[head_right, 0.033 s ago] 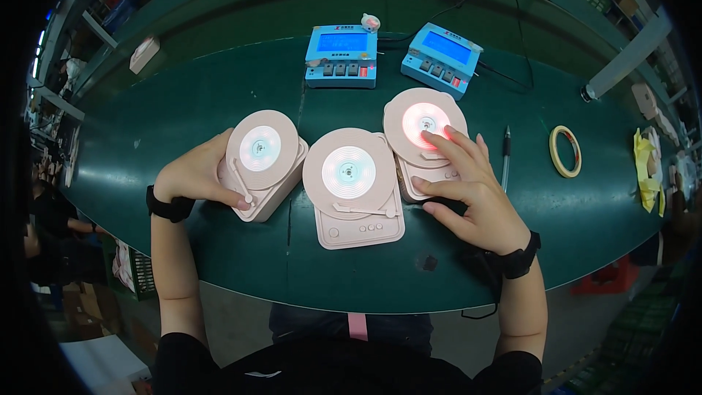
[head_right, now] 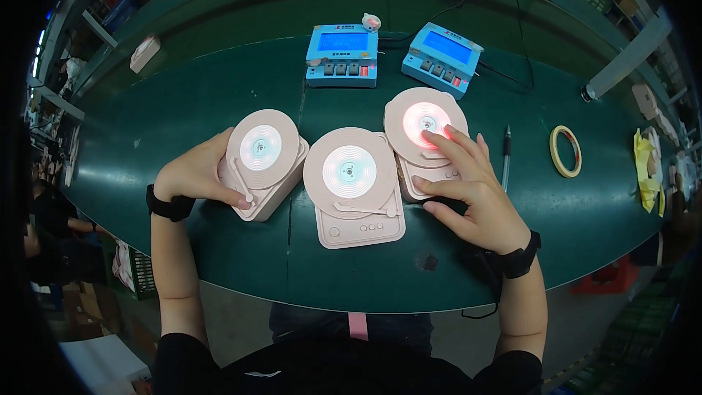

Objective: The person picks up pink record players and speakers from a conveyor belt, places them on the table, and presses buttons on the devices while sliding the tonearms across the spinning platters. They then move the speakers and record players back onto the conveyor belt.

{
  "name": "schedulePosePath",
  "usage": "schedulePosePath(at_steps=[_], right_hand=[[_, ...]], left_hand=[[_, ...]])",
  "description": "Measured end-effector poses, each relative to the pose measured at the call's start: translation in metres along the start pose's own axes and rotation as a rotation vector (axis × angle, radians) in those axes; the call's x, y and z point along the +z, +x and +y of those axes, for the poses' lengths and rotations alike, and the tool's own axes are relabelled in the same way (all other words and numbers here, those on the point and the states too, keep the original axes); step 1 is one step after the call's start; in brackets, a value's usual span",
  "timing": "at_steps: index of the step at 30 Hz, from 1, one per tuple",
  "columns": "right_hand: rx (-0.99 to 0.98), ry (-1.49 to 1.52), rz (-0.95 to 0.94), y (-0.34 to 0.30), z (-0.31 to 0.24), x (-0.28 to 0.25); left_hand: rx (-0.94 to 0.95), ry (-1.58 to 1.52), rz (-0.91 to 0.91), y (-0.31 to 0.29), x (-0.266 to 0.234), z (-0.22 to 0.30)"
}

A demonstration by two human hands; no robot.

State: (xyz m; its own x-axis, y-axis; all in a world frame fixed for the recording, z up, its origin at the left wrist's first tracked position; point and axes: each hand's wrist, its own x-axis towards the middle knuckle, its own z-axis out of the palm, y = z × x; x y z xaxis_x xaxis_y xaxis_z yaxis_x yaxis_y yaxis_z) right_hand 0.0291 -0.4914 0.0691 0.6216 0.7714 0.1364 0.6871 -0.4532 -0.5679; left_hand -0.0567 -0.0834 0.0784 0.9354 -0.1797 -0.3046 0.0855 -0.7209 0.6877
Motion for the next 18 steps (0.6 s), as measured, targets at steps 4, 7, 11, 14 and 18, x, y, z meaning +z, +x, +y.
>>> schedulePosePath(at_steps=[4, 7, 11, 14, 18], right_hand=[[0.001, 0.001, 0.008, 0.0, 0.0, 0.001], [-0.007, 0.007, 0.017, 0.0, 0.001, 0.003], [-0.004, 0.009, 0.018, -0.001, 0.002, 0.003], [-0.007, 0.008, 0.024, -0.002, -0.001, 0.003], [-0.02, 0.011, 0.04, 0.0, 0.001, 0.004]], left_hand=[[0.058, -0.053, 0.036, 0.001, 0.0, -0.004], [0.074, -0.015, 0.013, 0.002, -0.002, -0.002], [0.095, -0.002, 0.0, -0.001, -0.004, 0.001], [0.05, -0.013, -0.042, -0.006, -0.01, -0.006], [0.165, 0.241, 0.289, -0.01, 0.0, 0.023]])
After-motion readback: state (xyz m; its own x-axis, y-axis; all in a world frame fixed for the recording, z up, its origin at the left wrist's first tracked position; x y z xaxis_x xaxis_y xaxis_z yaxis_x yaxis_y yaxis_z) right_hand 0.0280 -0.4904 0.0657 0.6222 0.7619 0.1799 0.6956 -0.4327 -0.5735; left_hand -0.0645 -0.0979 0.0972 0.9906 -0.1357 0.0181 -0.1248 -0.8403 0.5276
